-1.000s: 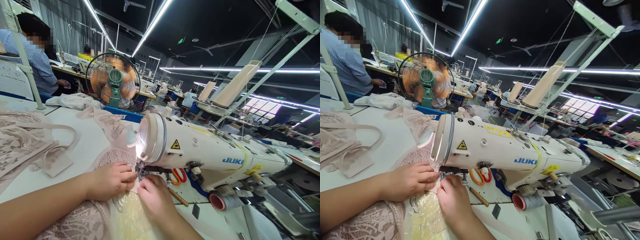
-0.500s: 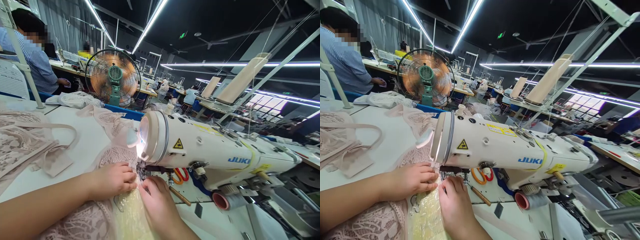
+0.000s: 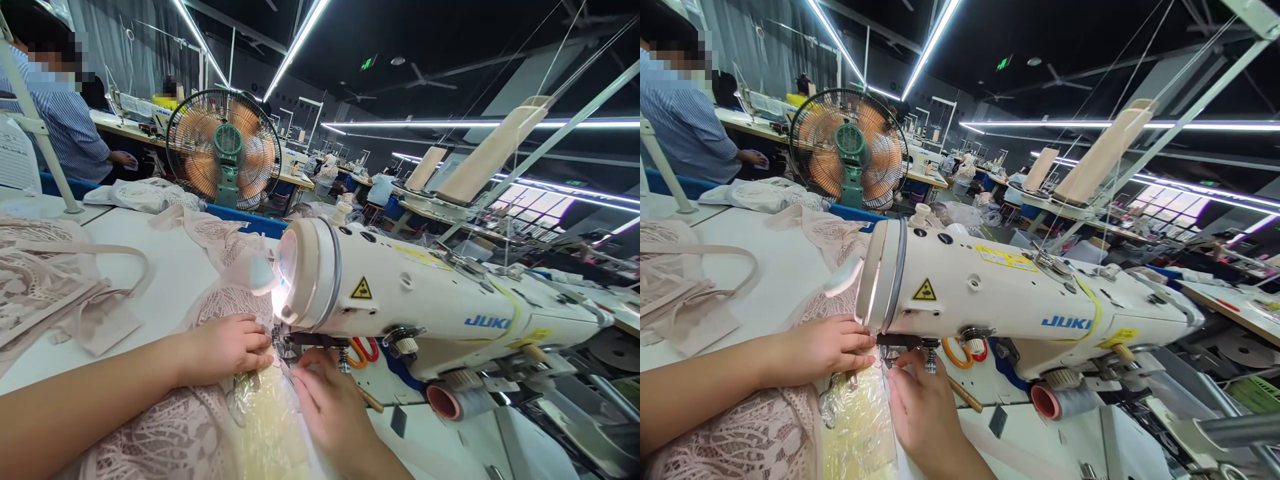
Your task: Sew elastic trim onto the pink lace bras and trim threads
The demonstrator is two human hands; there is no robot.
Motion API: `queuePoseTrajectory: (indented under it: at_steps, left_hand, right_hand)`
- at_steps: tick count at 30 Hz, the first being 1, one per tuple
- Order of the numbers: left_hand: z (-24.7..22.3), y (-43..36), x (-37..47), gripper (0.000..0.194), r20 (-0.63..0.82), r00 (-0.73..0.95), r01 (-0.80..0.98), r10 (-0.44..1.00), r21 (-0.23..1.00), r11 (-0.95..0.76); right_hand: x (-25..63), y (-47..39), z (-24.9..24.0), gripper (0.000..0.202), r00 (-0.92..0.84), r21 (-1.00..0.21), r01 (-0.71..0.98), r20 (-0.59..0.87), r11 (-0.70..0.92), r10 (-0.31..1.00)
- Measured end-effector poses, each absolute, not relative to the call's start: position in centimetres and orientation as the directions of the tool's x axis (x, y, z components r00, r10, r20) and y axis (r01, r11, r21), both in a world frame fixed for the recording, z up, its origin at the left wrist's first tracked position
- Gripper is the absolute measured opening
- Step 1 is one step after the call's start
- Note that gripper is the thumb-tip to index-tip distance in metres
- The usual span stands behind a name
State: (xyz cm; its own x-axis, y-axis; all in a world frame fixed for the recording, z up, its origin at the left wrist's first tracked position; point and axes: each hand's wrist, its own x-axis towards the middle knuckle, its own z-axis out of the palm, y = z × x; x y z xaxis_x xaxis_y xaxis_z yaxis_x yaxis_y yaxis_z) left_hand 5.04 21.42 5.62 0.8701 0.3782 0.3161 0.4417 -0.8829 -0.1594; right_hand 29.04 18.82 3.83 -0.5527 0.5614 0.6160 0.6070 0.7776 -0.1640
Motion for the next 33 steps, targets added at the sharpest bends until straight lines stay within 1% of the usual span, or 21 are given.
queuePoseTrajectory:
  at_steps: [8, 15, 18, 21, 25, 27, 30, 32, 33]
  left_hand:
    - [5.5, 22.4, 4.6, 0.029, 0.277, 0.861, 0.478, 0.427, -0.149, -0.866]
    - [5.0, 23.3, 4.3, 0.030, 0.280, 0.836, 0.518, 0.472, -0.115, -0.848]
    - [5.0, 23.7, 4.2, 0.028, 0.257, 0.829, 0.537, 0.497, -0.116, -0.836]
    - [4.9, 23.9, 3.9, 0.029, 0.223, 0.823, 0.555, 0.522, -0.130, -0.821]
    - [5.3, 23.7, 4.5, 0.031, 0.221, 0.785, 0.614, 0.579, -0.151, -0.775]
    - [6.0, 22.8, 5.5, 0.026, 0.228, 0.742, 0.667, 0.630, -0.161, -0.728]
    - [7.8, 19.8, 7.1, 0.012, 0.209, 0.669, 0.743, 0.713, -0.158, -0.651]
    - [8.9, 16.7, 7.9, 0.011, 0.176, 0.631, 0.776, 0.756, -0.141, -0.615]
    - [9.2, 15.1, 8.1, 0.013, 0.156, 0.611, 0.792, 0.776, -0.132, -0.596]
  right_hand:
    - [29.0, 19.0, 4.2, 0.020, -0.538, -0.147, 0.624, 0.631, 0.767, 0.559]
    - [29.0, 19.2, 3.9, 0.022, -0.527, -0.148, 0.631, 0.638, 0.761, 0.561]
    - [29.1, 19.3, 3.7, 0.022, -0.518, -0.145, 0.643, 0.641, 0.752, 0.567]
    - [29.3, 19.6, 3.6, 0.023, -0.514, -0.118, 0.673, 0.635, 0.730, 0.576]
    - [30.2, 20.6, 3.8, 0.024, -0.468, -0.068, 0.730, 0.675, 0.680, 0.570]
    - [30.8, 21.4, 4.1, 0.028, -0.439, -0.070, 0.752, 0.689, 0.656, 0.577]
    - [32.0, 22.1, 4.4, 0.035, -0.421, -0.089, 0.759, 0.689, 0.645, 0.590]
    - [32.7, 22.5, 4.1, 0.033, -0.424, -0.106, 0.734, 0.700, 0.671, 0.574]
    - [33.0, 22.8, 3.8, 0.033, -0.427, -0.087, 0.739, 0.707, 0.668, 0.564]
